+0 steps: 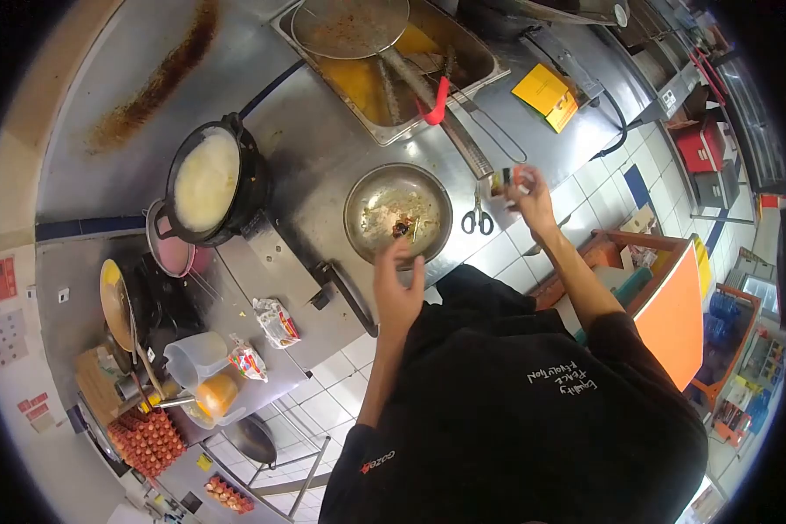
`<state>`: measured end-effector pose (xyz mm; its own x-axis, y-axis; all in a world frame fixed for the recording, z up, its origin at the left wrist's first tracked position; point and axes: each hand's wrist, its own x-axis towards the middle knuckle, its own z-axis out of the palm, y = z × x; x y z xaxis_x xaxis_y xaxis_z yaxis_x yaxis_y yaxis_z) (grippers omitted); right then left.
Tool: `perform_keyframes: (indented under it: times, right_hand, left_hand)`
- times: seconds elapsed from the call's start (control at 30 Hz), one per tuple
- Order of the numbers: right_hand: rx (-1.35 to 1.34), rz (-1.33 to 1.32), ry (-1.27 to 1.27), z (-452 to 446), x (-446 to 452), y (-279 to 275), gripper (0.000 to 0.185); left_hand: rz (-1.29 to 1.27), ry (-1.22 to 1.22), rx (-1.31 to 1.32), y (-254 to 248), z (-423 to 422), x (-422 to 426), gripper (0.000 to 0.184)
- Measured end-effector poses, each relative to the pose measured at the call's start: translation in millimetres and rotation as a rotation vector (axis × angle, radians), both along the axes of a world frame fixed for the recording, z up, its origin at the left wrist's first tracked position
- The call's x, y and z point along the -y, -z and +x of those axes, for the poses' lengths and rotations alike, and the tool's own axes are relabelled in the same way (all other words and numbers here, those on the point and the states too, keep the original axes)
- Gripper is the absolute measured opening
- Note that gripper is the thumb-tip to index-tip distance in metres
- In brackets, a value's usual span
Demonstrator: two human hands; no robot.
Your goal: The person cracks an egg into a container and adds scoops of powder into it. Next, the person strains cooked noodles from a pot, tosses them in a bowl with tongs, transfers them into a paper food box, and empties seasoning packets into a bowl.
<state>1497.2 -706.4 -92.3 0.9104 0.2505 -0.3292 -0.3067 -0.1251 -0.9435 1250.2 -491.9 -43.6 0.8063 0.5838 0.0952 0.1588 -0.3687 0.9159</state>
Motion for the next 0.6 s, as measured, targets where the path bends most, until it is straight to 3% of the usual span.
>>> perform_keyframes:
  times: [0.03,0.07,0.1,0.13,0.2,0.37,0.43,0.6]
  right_hand:
    - [-0.137,0.058,-0.119,-10,0,-8,0.052]
    - [-0.274,0.115,-0.239,-23,-1,-16,0.057]
    - [-0.267,0.124,-0.351,-41,-14,-42,0.052]
    - [-0.346,0.201,-0.427,-57,-20,-52,0.046]
    - [-0.373,0.202,-0.539,-76,-33,-65,0.04]
    - [-0.389,0.198,-0.47,-84,-40,-56,0.025]
    - [-0.16,0.018,-0.721,-83,-37,-53,0.021]
    - [-0.165,-0.09,-0.777,-84,-44,-59,0.024]
  left_hand:
    - [0.003,-0.009,0.0,-3,10,9,0.052]
    - [-0.237,0.011,-0.023,-7,21,20,0.044]
    - [-0.479,0.032,-0.045,-8,30,27,0.036]
    - [-0.476,0.025,-0.046,2,35,28,0.036]
    - [-0.876,0.096,-0.067,21,41,28,0.026]
    - [-0.793,-0.005,-0.038,3,30,15,0.023]
    - [-0.691,0.059,-0.079,-6,24,7,0.024]
    - [-0.544,0.231,-0.288,2,14,-9,0.027]
